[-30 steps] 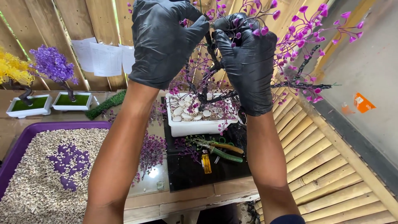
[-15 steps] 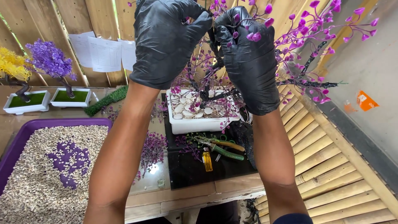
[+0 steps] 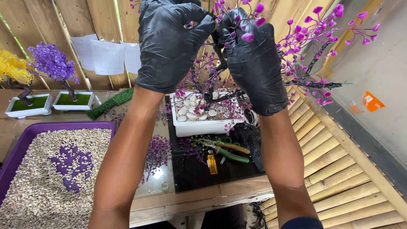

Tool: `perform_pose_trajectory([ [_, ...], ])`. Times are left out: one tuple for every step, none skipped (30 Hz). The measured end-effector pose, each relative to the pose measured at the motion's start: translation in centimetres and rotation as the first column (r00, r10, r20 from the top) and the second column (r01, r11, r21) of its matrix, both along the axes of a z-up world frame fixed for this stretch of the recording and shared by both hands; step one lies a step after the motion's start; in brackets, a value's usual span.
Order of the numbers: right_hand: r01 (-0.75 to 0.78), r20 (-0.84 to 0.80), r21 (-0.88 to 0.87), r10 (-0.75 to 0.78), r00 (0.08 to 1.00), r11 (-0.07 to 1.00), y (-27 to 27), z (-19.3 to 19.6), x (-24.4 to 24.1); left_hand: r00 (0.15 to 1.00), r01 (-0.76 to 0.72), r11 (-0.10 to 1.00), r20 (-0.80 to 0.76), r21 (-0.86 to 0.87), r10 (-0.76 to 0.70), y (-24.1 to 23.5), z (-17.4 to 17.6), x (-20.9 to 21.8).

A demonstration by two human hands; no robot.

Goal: The person is meticulously assembling an artificial bonsai tree by attaching small purple flower clusters to a wire frame structure.

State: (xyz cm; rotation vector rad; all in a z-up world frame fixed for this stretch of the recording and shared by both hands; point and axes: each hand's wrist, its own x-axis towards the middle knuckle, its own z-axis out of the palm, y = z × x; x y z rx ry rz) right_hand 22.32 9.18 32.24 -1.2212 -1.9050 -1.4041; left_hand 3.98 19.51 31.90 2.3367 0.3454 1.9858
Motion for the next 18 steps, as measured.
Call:
perform_pose_trajectory([
  [-0.476, -0.499, -0.162, 0.345, 0.795, 0.864, -0.4, -0.1, -0.3, 1.0, 0.003, 1.0, 0.008, -0.014, -0.003, 0.1, -0.1, 0.0],
  [-0.855, -0.878, -0.049, 0.385, 0.283, 0.516, -0.8, -0.2, -0.7, 1.0, 0.006, 1.0, 0.016, -0.027, -0.005, 0.2, -0.2, 0.0],
  [-0.856, -0.877, -0.048, 0.389, 0.283, 0.515, -0.5, -0.4, -0.6, 1.0, 0.004, 1.0, 0.017, -0.024, -0.004, 0.1, 0.0, 0.0],
  [-0.927, -0.952, 0.188, 0.29, -0.092, 0.325, -0.1, -0.6, -0.4, 0.999, 0.016, 1.0, 0.028, -0.017, -0.015, 0.0, 0.1, 0.1],
  [-0.875, -0.891, 0.453, 0.109, -0.441, 0.169, 0.2, -0.8, -0.3, 0.999, 0.029, 1.0, 0.036, -0.012, -0.028, -0.1, 0.2, 0.2],
  [-0.875, -0.891, 0.454, 0.109, -0.441, 0.168, -0.2, -0.3, -0.8, 0.999, 0.028, 1.0, 0.035, -0.011, -0.028, -0.2, 0.3, 0.1],
  [-0.816, -0.903, 0.06, 0.379, 0.201, 0.575, -0.7, 0.2, -1.4, 0.999, 0.034, 0.999, 0.032, -0.022, -0.033, -0.3, 0.3, 0.1],
  [-0.389, -0.55, -0.119, 0.265, 0.792, 0.914, -1.1, 0.7, -2.0, 0.999, 0.039, 0.999, 0.029, -0.033, -0.038, -0.4, 0.3, 0.1],
  [-0.388, -0.55, -0.12, 0.264, 0.792, 0.914, -1.2, 0.4, -1.7, 0.999, 0.04, 0.999, 0.029, -0.033, -0.039, -0.4, 0.2, 0.0],
  [-0.357, -0.497, -0.12, 0.255, 0.829, 0.926, -1.3, 0.1, -1.4, 0.999, 0.046, 0.998, 0.013, -0.038, -0.045, -0.3, 0.1, 0.0],
  [-0.326, -0.442, -0.12, 0.244, 0.863, 0.938, -1.3, -0.1, -1.2, 0.999, 0.051, 0.998, -0.001, -0.043, -0.051, -0.1, 0.0, 0.0],
  [-0.326, -0.441, -0.12, 0.243, 0.864, 0.938, -1.2, 0.4, -1.8, 0.999, 0.052, 0.998, -0.001, -0.043, -0.052, -0.1, 0.0, 0.0],
  [-0.46, -0.585, -0.155, 0.294, 0.756, 0.874, -1.0, 0.8, -2.5, 0.998, 0.061, 0.997, 0.012, -0.045, -0.061, -0.1, -0.1, 0.0],
  [-0.589, -0.715, -0.165, 0.315, 0.624, 0.791, -0.8, 1.2, -3.2, 0.997, 0.071, 0.996, 0.024, -0.046, -0.07, -0.1, -0.1, 0.0],
  [-0.589, -0.716, -0.165, 0.315, 0.624, 0.791, -0.5, 0.5, -1.9, 0.997, 0.071, 0.996, 0.024, -0.046, -0.07, -0.1, -0.1, 0.0],
  [-0.346, -0.456, -0.211, 0.221, 0.862, 0.914, -0.3, -0.2, -0.6, 0.998, 0.053, 0.998, 0.031, -0.029, -0.052, 0.0, -0.1, 0.0],
  [-0.084, -0.154, -0.171, 0.058, 0.986, 0.982, 0.0, -0.9, 0.7, 0.999, 0.034, 0.999, 0.04, -0.011, -0.033, 0.0, -0.1, 0.0],
  [-0.085, -0.153, -0.172, 0.058, 0.986, 0.982, -0.2, -0.6, 0.5, 0.999, 0.033, 0.999, 0.04, -0.012, -0.033, 0.0, -0.1, 0.0],
])
